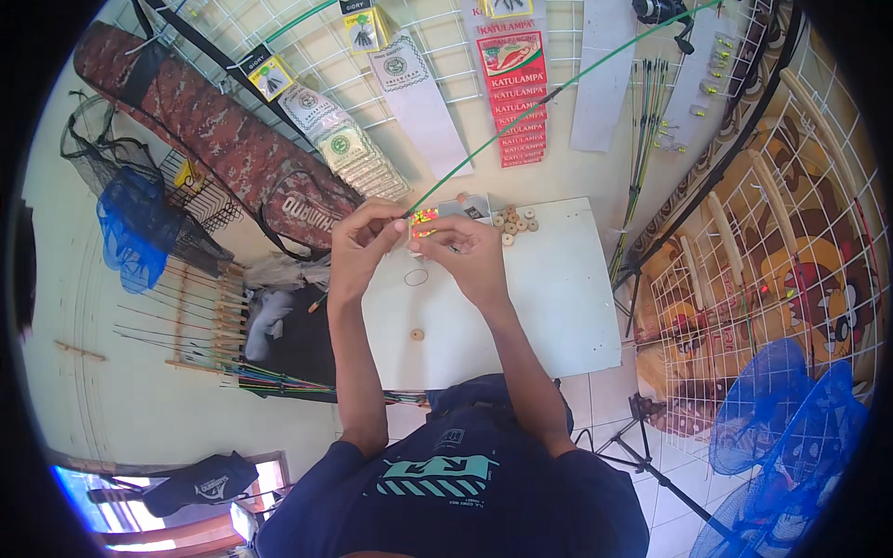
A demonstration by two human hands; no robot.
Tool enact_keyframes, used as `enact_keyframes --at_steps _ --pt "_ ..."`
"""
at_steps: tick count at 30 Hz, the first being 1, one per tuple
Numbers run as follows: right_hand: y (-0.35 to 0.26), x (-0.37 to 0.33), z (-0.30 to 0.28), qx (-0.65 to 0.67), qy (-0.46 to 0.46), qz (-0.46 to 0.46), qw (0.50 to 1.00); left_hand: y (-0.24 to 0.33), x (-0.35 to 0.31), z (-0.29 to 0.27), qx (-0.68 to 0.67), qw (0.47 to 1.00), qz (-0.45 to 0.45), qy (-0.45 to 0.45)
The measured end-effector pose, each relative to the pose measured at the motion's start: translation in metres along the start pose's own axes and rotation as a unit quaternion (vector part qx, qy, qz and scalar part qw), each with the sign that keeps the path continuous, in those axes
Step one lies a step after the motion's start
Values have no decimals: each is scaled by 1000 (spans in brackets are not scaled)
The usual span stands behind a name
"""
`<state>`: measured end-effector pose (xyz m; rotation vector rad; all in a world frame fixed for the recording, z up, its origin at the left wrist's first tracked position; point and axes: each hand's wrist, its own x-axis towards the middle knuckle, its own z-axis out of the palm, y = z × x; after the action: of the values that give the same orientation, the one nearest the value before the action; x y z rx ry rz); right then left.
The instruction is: Assemble a fishing rod by attaching line, a float, and sinkers.
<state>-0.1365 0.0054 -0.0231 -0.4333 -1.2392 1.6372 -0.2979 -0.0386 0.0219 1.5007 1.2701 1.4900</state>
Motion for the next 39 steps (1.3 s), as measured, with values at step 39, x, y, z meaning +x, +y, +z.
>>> enact_keyframes --at_steps 39 --pt "-12 -7 6 -305 -31 -99 947 -7 0 8 -16 999 -18 -34"
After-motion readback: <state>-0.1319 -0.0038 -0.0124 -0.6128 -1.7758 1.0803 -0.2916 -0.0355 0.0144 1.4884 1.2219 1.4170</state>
